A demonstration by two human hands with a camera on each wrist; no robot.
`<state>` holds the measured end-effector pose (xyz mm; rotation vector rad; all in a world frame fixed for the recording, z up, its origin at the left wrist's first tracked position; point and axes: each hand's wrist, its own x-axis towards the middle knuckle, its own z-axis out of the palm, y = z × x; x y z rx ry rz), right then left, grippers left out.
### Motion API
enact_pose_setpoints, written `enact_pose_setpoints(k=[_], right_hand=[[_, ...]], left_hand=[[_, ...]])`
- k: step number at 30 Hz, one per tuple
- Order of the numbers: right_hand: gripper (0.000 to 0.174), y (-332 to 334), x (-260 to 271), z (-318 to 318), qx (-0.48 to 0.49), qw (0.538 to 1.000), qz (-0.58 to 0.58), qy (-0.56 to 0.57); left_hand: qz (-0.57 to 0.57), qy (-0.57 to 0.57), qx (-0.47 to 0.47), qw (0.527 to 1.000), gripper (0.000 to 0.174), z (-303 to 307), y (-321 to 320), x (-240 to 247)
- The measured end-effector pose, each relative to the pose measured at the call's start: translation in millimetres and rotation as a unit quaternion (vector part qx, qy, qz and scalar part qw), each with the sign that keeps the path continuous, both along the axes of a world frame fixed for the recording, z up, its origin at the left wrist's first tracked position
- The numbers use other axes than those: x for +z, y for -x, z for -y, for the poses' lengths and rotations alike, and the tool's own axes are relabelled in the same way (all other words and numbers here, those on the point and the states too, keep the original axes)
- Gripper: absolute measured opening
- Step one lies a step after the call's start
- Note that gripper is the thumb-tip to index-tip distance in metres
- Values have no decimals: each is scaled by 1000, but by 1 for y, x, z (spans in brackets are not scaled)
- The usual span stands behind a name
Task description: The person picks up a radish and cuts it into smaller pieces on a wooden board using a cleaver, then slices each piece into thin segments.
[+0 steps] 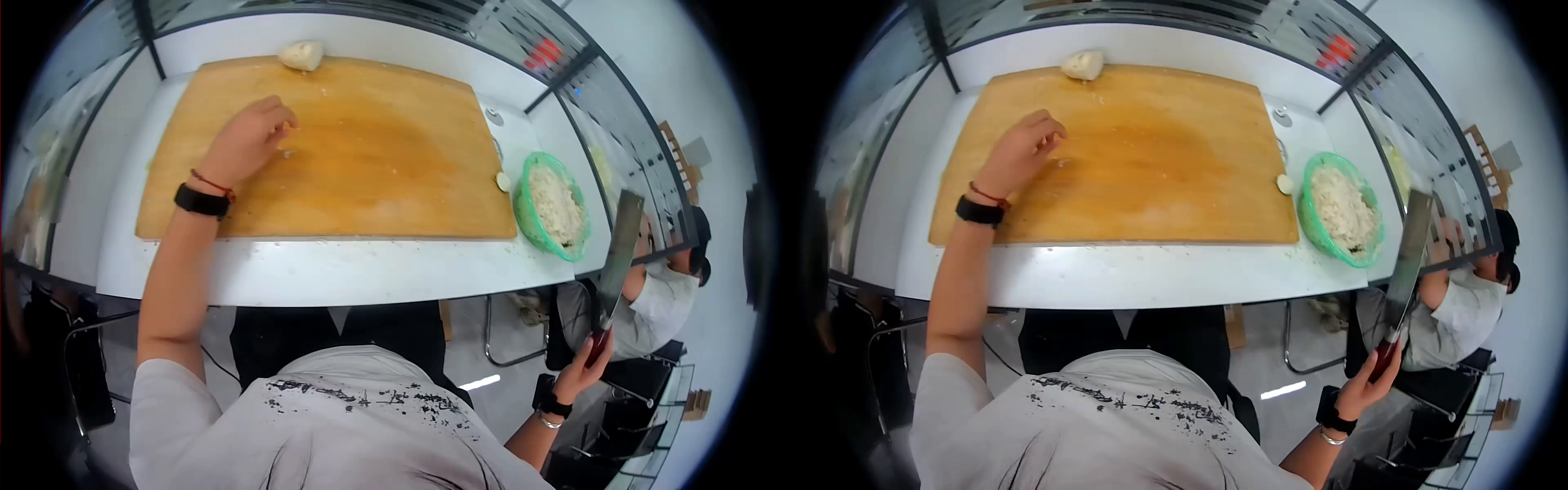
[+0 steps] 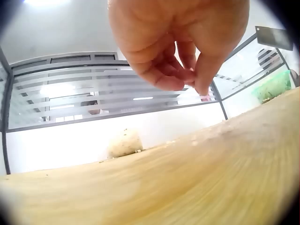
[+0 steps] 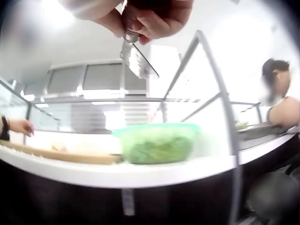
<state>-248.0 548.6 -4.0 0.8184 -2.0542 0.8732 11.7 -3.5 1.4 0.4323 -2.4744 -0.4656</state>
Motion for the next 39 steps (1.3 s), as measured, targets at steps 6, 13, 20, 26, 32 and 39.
enact_pose_setpoints(k=[6,13,20,26,32,39], right_hand=[[39,-2,24,144,229,886,363,177],[33,0,31,258,344,786,500,115],[34,11,28,293,345,797,495,33],[35,20,13,296,317,834,451,-13],[33,15,20,290,338,841,421,-37],[28,13,34,292,306,862,388,-112]], left_hand=[[-34,205,-33,978,15,1,5,-6],[22,73,-13,997,25,4,5,-1],[54,92,56,993,24,24,5,15],[174,-19,120,977,20,62,42,57],[147,118,76,979,34,136,86,40],[286,26,61,956,74,190,119,15]])
